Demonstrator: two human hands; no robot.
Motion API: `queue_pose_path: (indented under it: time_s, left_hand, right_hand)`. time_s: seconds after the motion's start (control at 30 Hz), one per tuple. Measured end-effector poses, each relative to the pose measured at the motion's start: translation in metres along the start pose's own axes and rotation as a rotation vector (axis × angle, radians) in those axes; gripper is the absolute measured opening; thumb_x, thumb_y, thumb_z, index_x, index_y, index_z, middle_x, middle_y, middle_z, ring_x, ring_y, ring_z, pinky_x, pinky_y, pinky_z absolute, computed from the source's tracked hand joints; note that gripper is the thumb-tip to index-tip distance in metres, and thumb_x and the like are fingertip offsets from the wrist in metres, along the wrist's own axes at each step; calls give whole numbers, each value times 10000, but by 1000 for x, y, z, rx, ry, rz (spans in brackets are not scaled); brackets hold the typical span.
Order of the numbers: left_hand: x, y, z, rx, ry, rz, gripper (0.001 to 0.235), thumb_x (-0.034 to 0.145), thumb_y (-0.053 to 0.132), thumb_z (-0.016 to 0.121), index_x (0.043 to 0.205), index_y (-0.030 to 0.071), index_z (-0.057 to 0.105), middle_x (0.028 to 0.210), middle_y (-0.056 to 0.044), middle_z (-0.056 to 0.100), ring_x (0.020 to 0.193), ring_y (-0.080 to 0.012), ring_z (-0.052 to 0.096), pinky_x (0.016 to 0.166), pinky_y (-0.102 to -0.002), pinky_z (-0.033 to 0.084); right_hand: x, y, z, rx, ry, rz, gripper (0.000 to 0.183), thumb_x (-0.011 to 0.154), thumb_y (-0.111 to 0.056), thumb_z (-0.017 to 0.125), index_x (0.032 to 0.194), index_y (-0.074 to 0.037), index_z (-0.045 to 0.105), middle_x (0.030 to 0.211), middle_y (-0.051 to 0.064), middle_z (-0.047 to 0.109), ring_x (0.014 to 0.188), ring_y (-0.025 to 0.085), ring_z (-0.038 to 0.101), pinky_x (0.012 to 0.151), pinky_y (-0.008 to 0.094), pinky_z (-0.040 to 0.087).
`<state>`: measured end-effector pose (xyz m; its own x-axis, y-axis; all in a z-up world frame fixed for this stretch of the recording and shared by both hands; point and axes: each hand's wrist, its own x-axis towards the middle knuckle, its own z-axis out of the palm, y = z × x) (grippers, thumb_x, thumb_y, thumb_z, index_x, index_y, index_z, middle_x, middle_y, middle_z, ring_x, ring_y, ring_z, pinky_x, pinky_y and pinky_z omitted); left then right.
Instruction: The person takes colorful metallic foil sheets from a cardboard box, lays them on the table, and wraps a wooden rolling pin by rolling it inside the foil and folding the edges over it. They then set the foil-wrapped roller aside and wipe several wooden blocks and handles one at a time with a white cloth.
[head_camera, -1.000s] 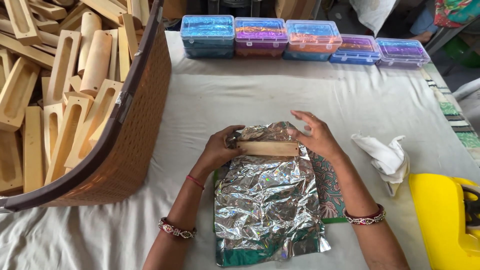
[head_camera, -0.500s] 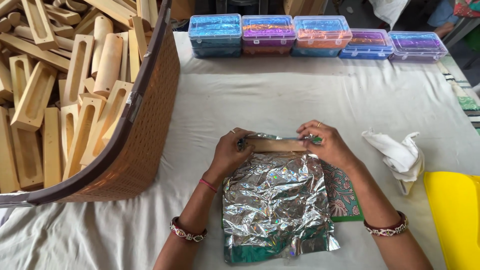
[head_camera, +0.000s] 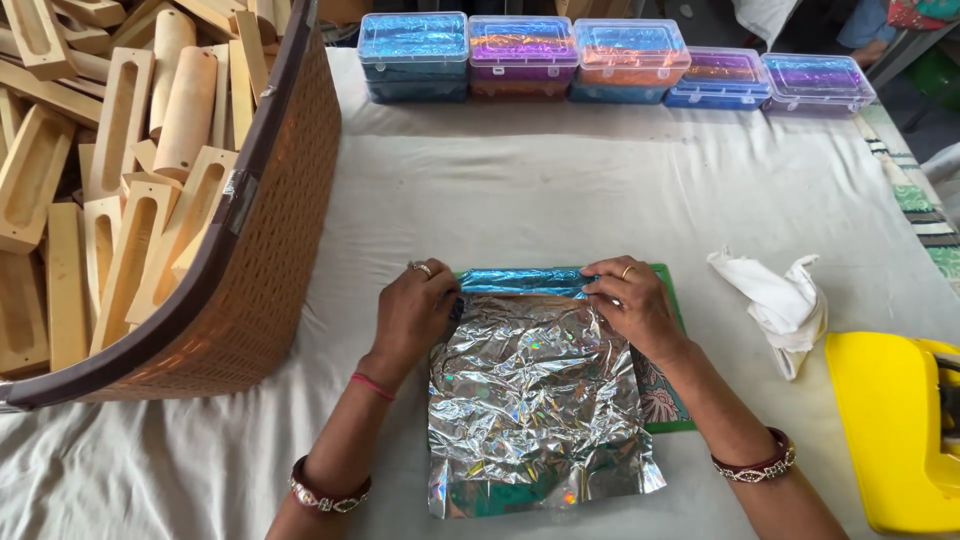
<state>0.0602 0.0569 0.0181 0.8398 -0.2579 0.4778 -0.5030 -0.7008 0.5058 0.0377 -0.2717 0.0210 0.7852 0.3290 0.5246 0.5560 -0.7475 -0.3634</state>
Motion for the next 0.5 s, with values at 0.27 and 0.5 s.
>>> queue_pose_path:
  time_s: [0.27, 0.5]
  left_hand:
    - [25, 59, -62, 32, -23, -21, 269, 874, 315, 789, 786, 80, 690, 936, -52, 720, 839, -249, 680, 682, -404, 554]
    - [39, 34, 33, 41, -110, 181, 344, 833, 334, 798, 1062, 88, 724, 1031, -89, 707, 976, -300, 661, 836, -445, 542]
  right_hand:
    - [1, -6, -3, -35, -15, -48, 168, 698, -13, 810, 837, -84, 747, 1077, -3, 738, 1039, 191, 682, 854, 339, 579]
    - [3, 8, 5, -96, 42, -92, 136, 748, -47, 832, 746, -86, 702, 1059, -9, 743, 1025, 176, 694, 841, 340, 589]
